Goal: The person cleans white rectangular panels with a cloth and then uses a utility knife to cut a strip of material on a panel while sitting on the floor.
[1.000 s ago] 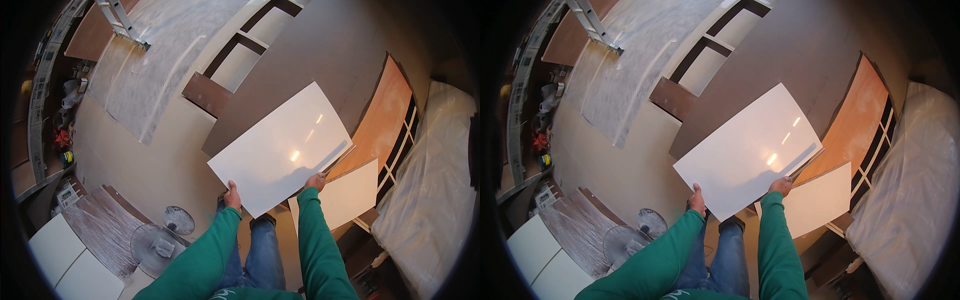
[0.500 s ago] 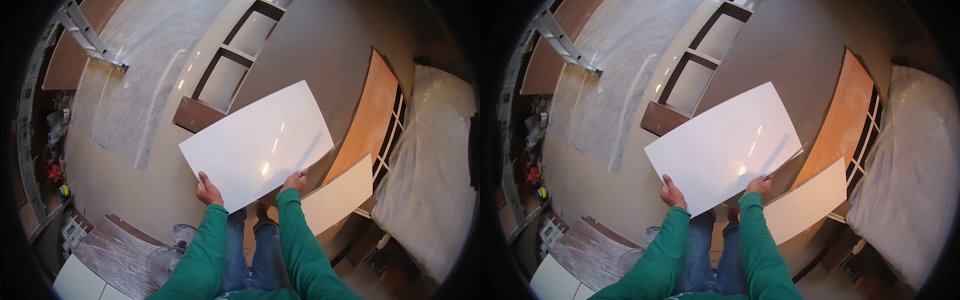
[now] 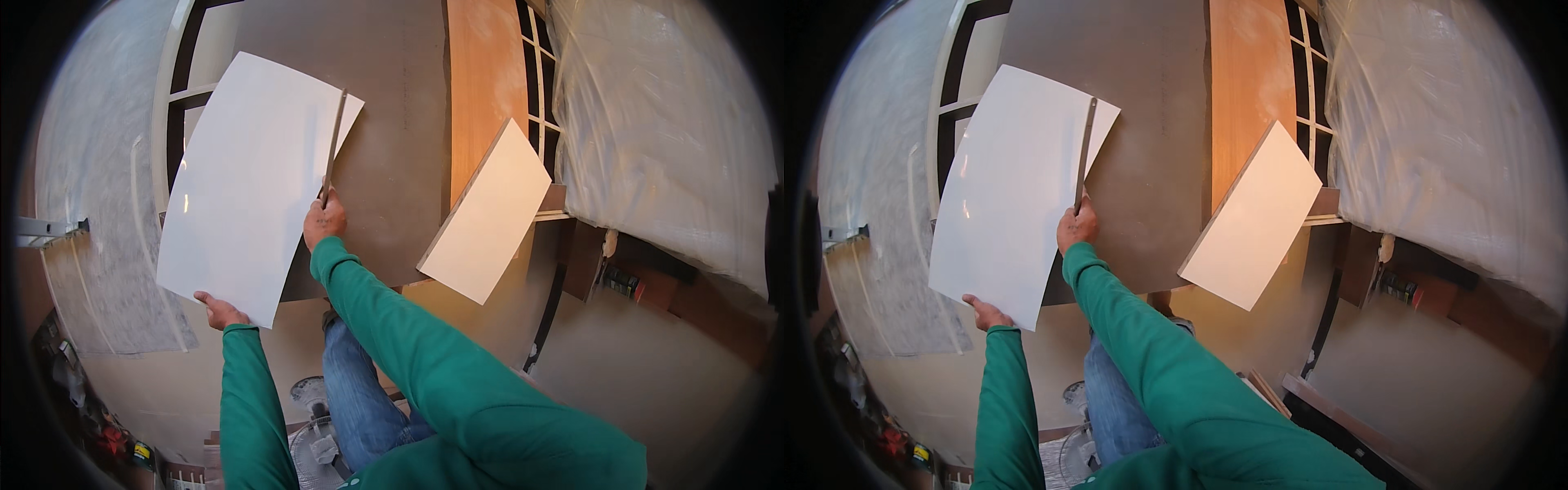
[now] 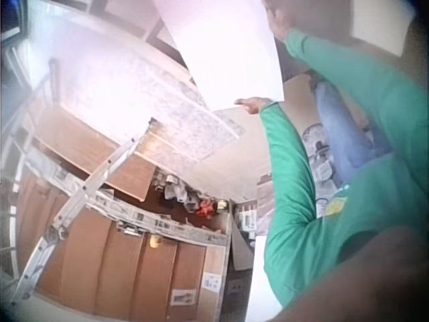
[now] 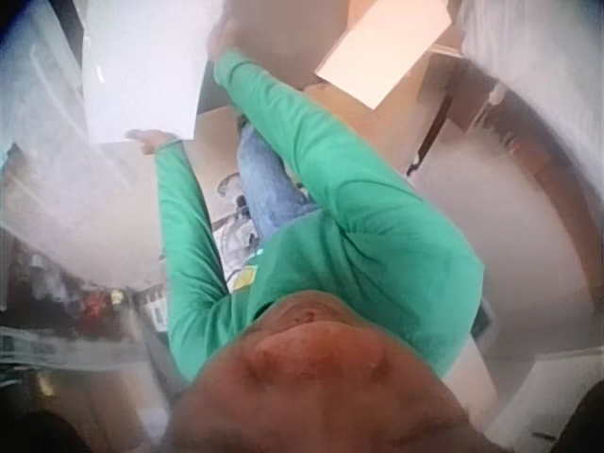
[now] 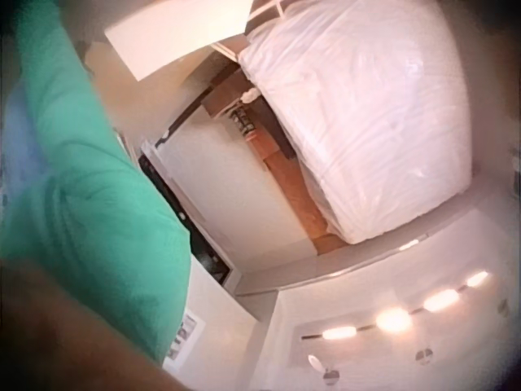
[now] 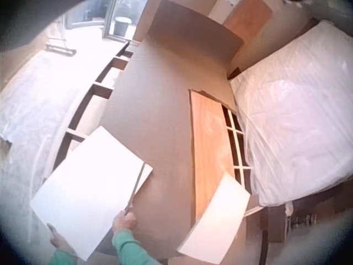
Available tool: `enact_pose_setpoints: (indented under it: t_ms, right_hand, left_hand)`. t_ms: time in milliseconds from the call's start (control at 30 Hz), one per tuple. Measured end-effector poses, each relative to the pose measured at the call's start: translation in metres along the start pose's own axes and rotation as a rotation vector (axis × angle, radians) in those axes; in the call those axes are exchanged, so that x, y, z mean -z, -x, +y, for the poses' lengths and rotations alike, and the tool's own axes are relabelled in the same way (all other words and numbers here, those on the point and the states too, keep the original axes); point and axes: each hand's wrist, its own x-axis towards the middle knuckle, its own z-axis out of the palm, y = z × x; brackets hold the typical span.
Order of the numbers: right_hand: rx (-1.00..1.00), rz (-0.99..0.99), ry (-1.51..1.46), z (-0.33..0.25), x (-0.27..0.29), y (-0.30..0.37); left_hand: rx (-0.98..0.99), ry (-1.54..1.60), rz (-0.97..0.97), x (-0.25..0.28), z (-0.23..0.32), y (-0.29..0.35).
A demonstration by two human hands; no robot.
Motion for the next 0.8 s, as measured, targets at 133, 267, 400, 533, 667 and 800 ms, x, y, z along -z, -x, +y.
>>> enact_pose_setpoints:
  t_ms: [133,267,400,533,667,800]
  right_hand:
    - [0.083,-0.112,0.089,0.050,0.041,0.003]
    - [0.225,-0.204,0.197,0.120,0.149,-0.007]
    - [0.012,-0.044,0.060,0.155,0.299,-0.008]
    - [-0.350,0.365,-0.028,0.196,0.435,-0.026]
    - [-0.607,0.552,-0.335,0.310,0.547,-0.073]
    - [-0.746,0.551,-0.467,0.341,0.543,-0.101]
  left_hand:
    - [0.008,-0.274,-0.084,0.006,0.000,-0.011]
    - [0.064,-0.302,-0.109,0.015,-0.009,-0.028]
    - [0.124,-0.181,-0.139,0.025,-0.005,-0.034]
    - [-0.281,-0.488,0.063,0.059,-0.020,-0.011]
    - [-0.480,-0.362,-0.250,0.036,-0.129,0.124]
    - [0.256,-0.587,-0.943,0.006,-0.228,0.327]
